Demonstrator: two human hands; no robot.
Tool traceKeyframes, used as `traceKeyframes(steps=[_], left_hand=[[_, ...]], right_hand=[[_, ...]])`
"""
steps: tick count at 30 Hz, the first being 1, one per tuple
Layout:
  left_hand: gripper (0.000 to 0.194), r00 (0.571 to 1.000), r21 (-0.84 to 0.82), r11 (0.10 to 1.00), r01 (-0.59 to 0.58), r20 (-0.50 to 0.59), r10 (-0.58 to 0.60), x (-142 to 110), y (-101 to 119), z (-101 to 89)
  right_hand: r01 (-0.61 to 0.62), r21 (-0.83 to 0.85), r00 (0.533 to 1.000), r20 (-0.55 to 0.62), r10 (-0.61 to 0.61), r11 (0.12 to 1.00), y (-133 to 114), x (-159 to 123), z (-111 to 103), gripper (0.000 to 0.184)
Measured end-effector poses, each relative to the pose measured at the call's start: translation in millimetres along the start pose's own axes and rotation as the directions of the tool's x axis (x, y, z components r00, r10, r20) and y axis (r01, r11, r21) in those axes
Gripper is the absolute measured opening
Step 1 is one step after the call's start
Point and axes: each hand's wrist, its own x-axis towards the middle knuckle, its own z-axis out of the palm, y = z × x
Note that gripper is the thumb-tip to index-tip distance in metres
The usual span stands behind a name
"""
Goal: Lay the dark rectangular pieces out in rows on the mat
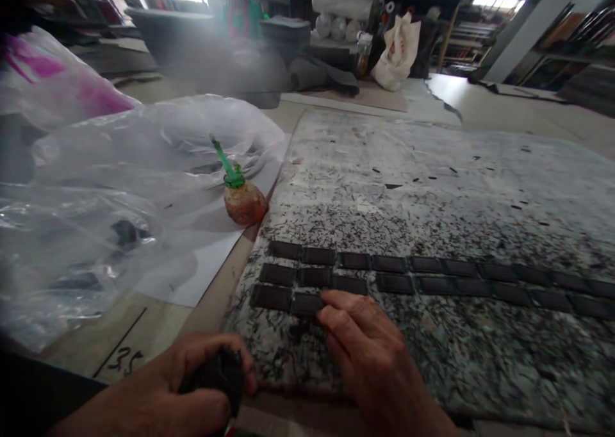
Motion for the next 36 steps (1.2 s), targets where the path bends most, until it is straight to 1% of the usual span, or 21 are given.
traceKeyframes(steps=[4,7,9,11,12,14,15,17,18,20,22,23,26,27,28,29,30,33,34,35,36], left_hand=[[0.015,1.000,-0.091,0.996,0.003,0.029,0.000,4,6,4.5],[0.015,1.000,-0.038,0.999,0.008,0.024,-0.007,4,17,9.8],[0.016,1.000,-0.012,1.000,-0.012,0.015,0.012,4,23,12.9],[0.016,1.000,-0.011,1.000,-0.025,0.003,0.025,4,24,15.4],[0.017,0.999,-0.002,1.000,-0.030,-0.017,0.030,3,22,16.7],[0.021,0.997,0.047,0.998,-0.036,-0.069,0.040,3,18,19.7],[0.025,0.996,0.070,0.997,-0.036,-0.085,0.041,3,16,21.6],[0.033,0.997,0.098,0.995,-0.029,-0.068,0.036,5,13,26.3],[0.035,0.999,0.106,0.994,-0.035,-0.035,0.039,6,14,29.0],[0.039,0.995,0.133,0.986,-0.101,0.033,0.097,9,17,34.7],[0.040,0.983,0.166,0.969,-0.181,0.065,0.172,14,21,40.5],[0.040,0.979,0.174,0.965,-0.199,0.077,0.188,16,23,43.2],[0.040,0.979,0.169,0.967,-0.190,0.111,0.173,21,28,50.7],[0.040,0.980,0.172,0.969,-0.179,0.120,0.160,23,29,52.9],[0.040,0.981,0.189,0.966,-0.174,0.119,0.154,24,31,54.9],[0.040,0.983,0.215,0.961,-0.172,0.105,0.152,25,32,56.7],[0.038,0.985,0.244,0.955,-0.168,0.082,0.152,25,34,58.1],[0.030,0.991,0.321,0.938,-0.133,0.039,0.127,26,37,60.7],[0.029,0.991,0.316,0.940,-0.131,0.029,0.128,27,37,61.0],[0.030,0.992,0.298,0.947,-0.122,0.022,0.121,28,36,61.1],[0.032,0.994,0.263,0.958,-0.110,0.011,0.111,29,35,61.0]], right_hand=[[0.044,-0.026,0.999,0.015,-0.044,0.999,3,-1,1,0.018],[0.085,-0.050,0.995,0.048,-0.083,0.995,4,-1,1,0.018],[0.087,-0.085,0.996,0.041,-0.084,0.993,3,-1,1,0.019],[0.065,-0.097,0.998,0.009,-0.065,0.993,0,0,-1,0.020],[0.046,-0.072,0.999,-0.012,-0.047,0.996,-2,0,-2,0.019],[-0.029,0.056,0.999,-0.025,0.031,0.998,-9,2,-5,0.017],[-0.079,0.155,0.997,-0.001,0.080,0.985,-14,2,-7,0.015],[-0.199,0.358,0.978,0.125,0.165,0.912,-24,3,-11,0.011],[-0.262,0.436,0.961,0.200,0.191,0.861,-29,3,-12,0.010],[-0.378,0.533,0.917,0.330,0.226,0.757,-37,3,-13,0.008],[-0.513,0.569,0.848,0.450,0.279,0.642,-42,3,-12,0.013],[-0.573,0.575,0.811,0.499,0.304,0.584,-43,2,-12,0.015],[-0.720,0.576,0.694,0.616,0.373,0.387,-43,0,-12,0.012],[-0.751,0.575,0.660,0.642,0.390,0.324,-41,-1,-12,0.011],[-0.770,0.572,0.636,0.656,0.406,0.283,-40,-3,-13,0.011],[-0.776,0.565,0.628,0.654,0.421,0.280,-38,-4,-14,0.013],[-0.765,0.556,0.643,0.630,0.437,0.325,-36,-6,-16,0.014],[-0.657,0.486,0.752,0.480,0.452,0.576,-31,-9,-20,0.014],[-0.625,0.467,0.778,0.436,0.452,0.625,-30,-9,-21,0.014],[-0.608,0.463,0.792,0.405,0.456,0.645,-28,-10,-23,0.014],[-0.604,0.471,0.797,0.376,0.473,0.643,-27,-11,-24,0.014]])
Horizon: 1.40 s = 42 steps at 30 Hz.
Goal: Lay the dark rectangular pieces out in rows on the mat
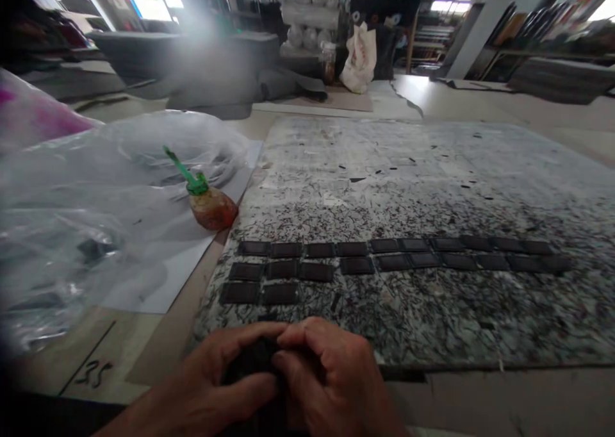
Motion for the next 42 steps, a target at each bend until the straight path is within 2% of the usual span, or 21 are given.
traceKeyframes(steps=[2,4,6,8,10,12,14,17,19,21,25,28,32,36,39,42], left_hand=[[0.035,1.000,-0.114,0.993,0.008,-0.021,-0.010,2,-4,0.1],[0.030,0.999,-0.201,0.980,-0.001,-0.045,-0.008,4,-8,-0.9],[0.023,0.996,-0.230,0.973,-0.001,-0.088,-0.020,4,-11,-2.9],[0.023,0.989,-0.229,0.971,0.070,-0.113,-0.097,2,-12,-5.2],[0.026,0.983,-0.231,0.968,0.102,-0.126,-0.134,1,-10,-6.7],[0.028,0.984,-0.228,0.967,0.111,-0.112,-0.139,1,-8,-7.0],[0.029,0.986,-0.230,0.966,0.121,-0.084,-0.144,2,-6,-6.5],[0.030,0.989,-0.229,0.967,0.113,-0.064,-0.130,4,-8,-6.0],[0.029,0.990,-0.227,0.969,0.099,-0.073,-0.119,4,-11,-6.6],[0.028,0.991,-0.230,0.969,0.092,-0.073,-0.111,4,-13,-7.5],[0.024,0.993,-0.273,0.957,0.096,-0.047,-0.113,4,-11,-8.9],[0.024,0.991,-0.312,0.942,0.124,-0.001,-0.131,5,-6,-8.9],[0.025,0.991,-0.331,0.936,0.122,-0.018,-0.135,6,-5,-8.1],[0.026,0.996,-0.337,0.938,0.079,-0.008,-0.086,7,-8,-8.3],[0.028,0.995,-0.311,0.946,0.094,-0.004,-0.100,7,-6,-8.8],[0.025,0.993,-0.228,0.968,0.105,-0.034,-0.116,6,-3,-7.8]], right_hand=[[-0.017,0.055,0.999,-0.049,0.020,0.998,2,-1,-6,0.014],[-0.070,0.130,0.994,-0.074,0.080,0.989,5,-1,-14,0.015],[-0.133,0.189,0.979,-0.130,0.159,0.973,8,-1,-24,0.019],[-0.169,0.210,0.951,-0.222,0.215,0.963,12,1,-33,0.024],[-0.166,0.171,0.930,-0.299,0.212,0.971,17,4,-41,0.025],[-0.106,0.064,0.938,-0.326,0.121,0.992,23,8,-45,0.022],[0.027,-0.129,0.940,-0.333,-0.069,0.991,28,11,-47,0.018],[0.240,-0.432,0.872,-0.298,-0.389,0.869,32,13,-44,0.015],[0.312,-0.556,0.818,-0.255,-0.516,0.770,33,12,-41,0.015],[0.351,-0.631,0.781,-0.210,-0.589,0.692,34,11,-37,0.016],[0.370,-0.706,0.748,-0.159,-0.644,0.604,39,10,-31,0.017],[0.366,-0.734,0.760,-0.119,-0.639,0.572,45,9,-29,0.019],[0.378,-0.769,0.765,-0.053,-0.642,0.515,50,9,-28,0.021],[0.380,-0.782,0.778,-0.019,-0.628,0.493,47,9,-28,0.022],[0.384,-0.786,0.777,-0.008,-0.629,0.484,42,10,-30,0.024],[0.384,-0.757,0.787,-0.029,-0.616,0.528,37,10,-31,0.025]])
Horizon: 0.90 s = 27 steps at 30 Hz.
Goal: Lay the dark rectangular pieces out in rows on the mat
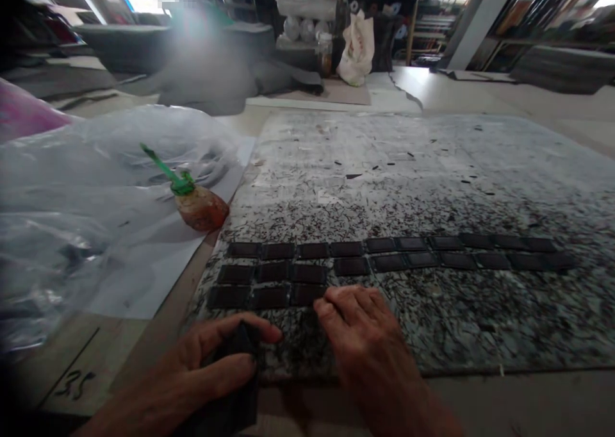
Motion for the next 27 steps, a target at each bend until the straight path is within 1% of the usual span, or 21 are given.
traceKeyframes(steps=[1,3,5,7,9,10,12,14,16,18,19,21,22,23,25,27], left_hand=[[0.025,1.000,0.026,1.000,-0.017,-0.010,0.017,0,0,1.0],[0.025,0.997,0.034,0.997,-0.075,-0.005,0.075,0,1,4.2],[0.026,0.996,0.045,0.996,-0.080,0.039,0.079,0,2,9.2],[0.024,0.993,0.094,0.995,-0.045,0.109,0.034,1,4,15.6],[0.021,0.984,0.139,0.990,-0.025,0.180,0.000,3,7,22.1],[0.020,0.978,0.160,0.987,-0.031,0.207,-0.002,5,8,24.9],[0.020,0.975,0.205,0.978,-0.034,0.224,-0.013,9,10,29.2],[0.022,0.970,0.256,0.966,-0.042,0.244,-0.022,13,13,32.0],[0.024,0.961,0.275,0.959,-0.075,0.275,-0.003,16,17,34.6],[0.030,0.951,0.241,0.964,-0.115,0.306,0.036,18,21,37.7],[0.034,0.948,0.228,0.967,-0.115,0.317,0.038,18,23,39.4],[0.040,0.950,0.224,0.970,-0.089,0.311,0.015,18,26,42.8],[0.041,0.955,0.241,0.968,-0.071,0.296,-0.004,18,26,44.2],[0.040,0.960,0.256,0.965,-0.056,0.279,-0.019,17,27,45.3],[0.037,0.967,0.265,0.963,-0.046,0.252,-0.023,16,27,46.9],[0.029,0.965,0.256,0.967,-0.015,0.256,-0.053,16,26,47.9]], right_hand=[[-0.027,0.035,1.000,-0.006,0.027,0.999,-1,0,-2,0.024],[-0.106,0.167,0.994,-0.005,0.108,0.980,-5,0,-6,0.023],[-0.192,0.346,0.981,0.039,0.191,0.918,-11,0,-11,0.022],[-0.264,0.506,0.965,0.138,0.225,0.821,-17,1,-17,0.022],[-0.296,0.603,0.953,0.240,0.186,0.741,-22,1,-22,0.022],[-0.304,0.625,0.947,0.280,0.157,0.719,-24,0,-25,0.021],[-0.302,0.628,0.940,0.322,0.114,0.717,-24,-3,-29,0.020],[-0.312,0.603,0.939,0.315,0.141,0.734,-23,-7,-32,0.020],[-0.358,0.616,0.927,0.325,0.187,0.702,-20,-10,-34,0.021],[-0.455,0.632,0.887,0.384,0.257,0.627,-18,-12,-35,0.022],[-0.518,0.628,0.853,0.429,0.296,0.581,-17,-12,-36,0.021],[-0.640,0.599,0.768,0.517,0.378,0.481,-16,-13,-36,0.014],[-0.687,0.588,0.727,0.553,0.407,0.428,-16,-13,-35,0.009],[-0.717,0.590,0.696,0.584,0.417,0.370,-16,-14,-35,0.005],[-0.737,0.631,0.668,0.624,0.405,0.243,-14,-15,-34,0.002],[-0.720,0.685,0.657,0.618,0.432,0.114,-9,-15,-34,0.007]])
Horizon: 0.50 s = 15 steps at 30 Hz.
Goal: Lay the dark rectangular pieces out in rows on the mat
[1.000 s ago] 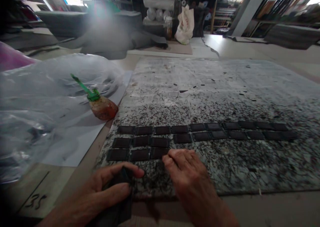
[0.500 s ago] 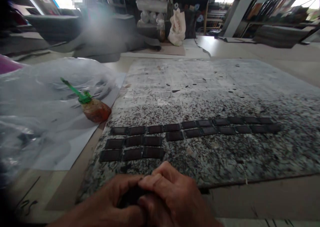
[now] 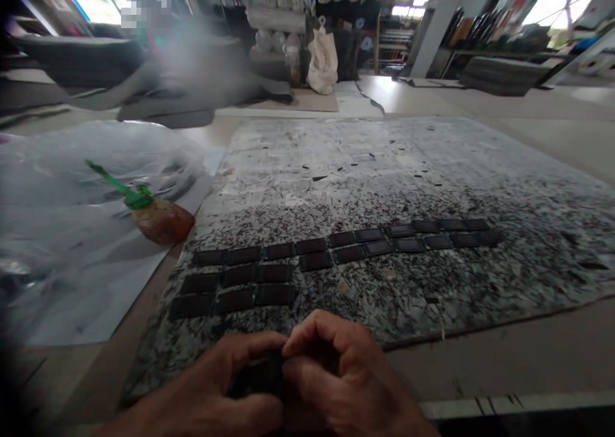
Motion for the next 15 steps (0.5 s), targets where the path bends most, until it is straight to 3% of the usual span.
traceKeyframes(steps=[2,5,7,11,15], left_hand=[[0.022,0.999,0.001,1.000,0.000,-0.032,0.000,1,-2,1.1],[0.026,0.992,0.026,0.999,0.027,-0.123,-0.023,2,-4,2.5],[0.031,0.984,0.038,0.996,0.086,-0.159,-0.079,2,-4,3.0],[0.033,0.983,0.061,0.993,0.103,-0.160,-0.092,1,-3,1.4],[0.034,0.980,0.132,0.985,0.108,-0.180,-0.083,-1,-2,-4.1]], right_hand=[[0.027,0.084,0.993,-0.121,-0.016,0.996,0,5,-8,0.014],[0.088,0.077,0.936,-0.348,-0.056,0.993,-1,17,-22,0.026],[0.100,0.070,0.905,-0.422,-0.061,0.993,-1,24,-30,0.031],[0.105,0.046,0.906,-0.416,-0.076,0.993,1,30,-34,0.030],[0.205,-0.213,0.883,-0.381,-0.275,0.955,4,30,-37,0.015]])
